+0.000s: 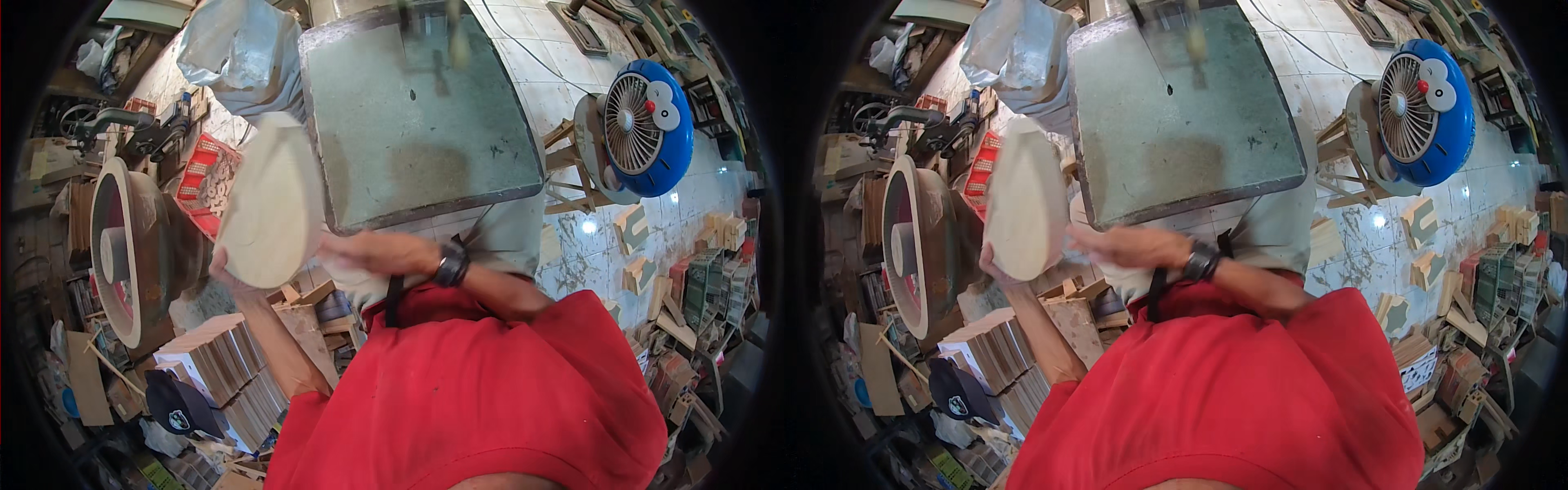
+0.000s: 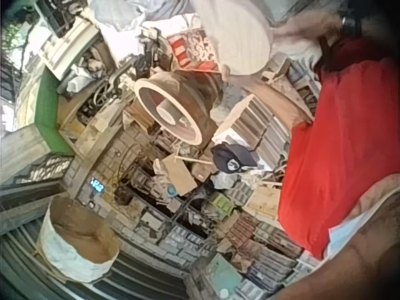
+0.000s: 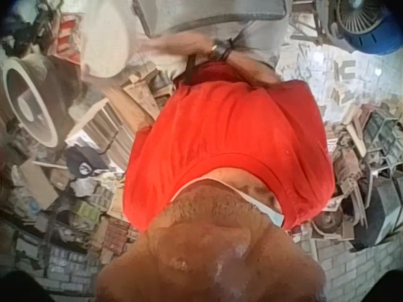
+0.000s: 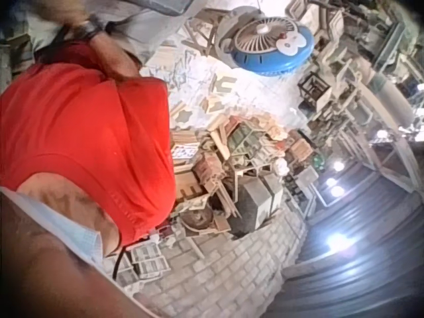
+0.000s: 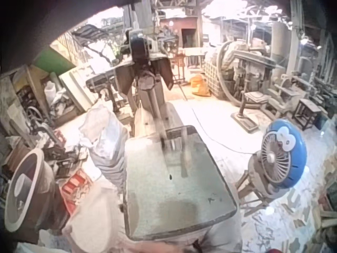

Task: Cutting a curved design into a piece of wood using a power woodworking machine.

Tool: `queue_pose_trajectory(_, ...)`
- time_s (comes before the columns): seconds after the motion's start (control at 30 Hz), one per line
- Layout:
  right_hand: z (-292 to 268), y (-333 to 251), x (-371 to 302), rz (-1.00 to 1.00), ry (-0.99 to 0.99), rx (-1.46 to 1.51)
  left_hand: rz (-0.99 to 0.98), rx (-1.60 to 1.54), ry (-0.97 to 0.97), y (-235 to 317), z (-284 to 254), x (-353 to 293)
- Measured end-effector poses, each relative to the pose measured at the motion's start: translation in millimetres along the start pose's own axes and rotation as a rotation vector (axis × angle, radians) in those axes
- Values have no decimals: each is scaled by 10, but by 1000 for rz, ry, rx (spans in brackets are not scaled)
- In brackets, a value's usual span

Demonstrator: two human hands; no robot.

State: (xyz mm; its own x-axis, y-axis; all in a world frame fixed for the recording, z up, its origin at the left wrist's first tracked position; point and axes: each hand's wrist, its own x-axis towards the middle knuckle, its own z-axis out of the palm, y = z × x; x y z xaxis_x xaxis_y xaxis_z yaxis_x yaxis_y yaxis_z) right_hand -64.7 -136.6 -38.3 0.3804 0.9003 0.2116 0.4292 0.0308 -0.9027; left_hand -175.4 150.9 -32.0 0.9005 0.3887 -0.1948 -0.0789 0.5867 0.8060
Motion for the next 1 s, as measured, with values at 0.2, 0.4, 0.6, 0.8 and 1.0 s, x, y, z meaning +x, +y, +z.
queue_pose_trajectory(0.2,-492,391,-322,28,718,-515,130,-25,124,179,218,-156)
queue_pose_trajectory(0.4,-543,136,-519,384,494,211,-199,159,-39,-257,610,207)
queue_pose_trajectory(0.6,-1049,172,-1151,225,1476,29,-216,376,-229,-702,1264,742)
queue_pose_trajectory(0.8,-1151,219,-852,514,892,-310,659,1803,-203,-683,1689,871)
queue_pose_trajectory(1.0,-1260,322,-768,612,786,243,660,1865,-734,-1010,2165,778)
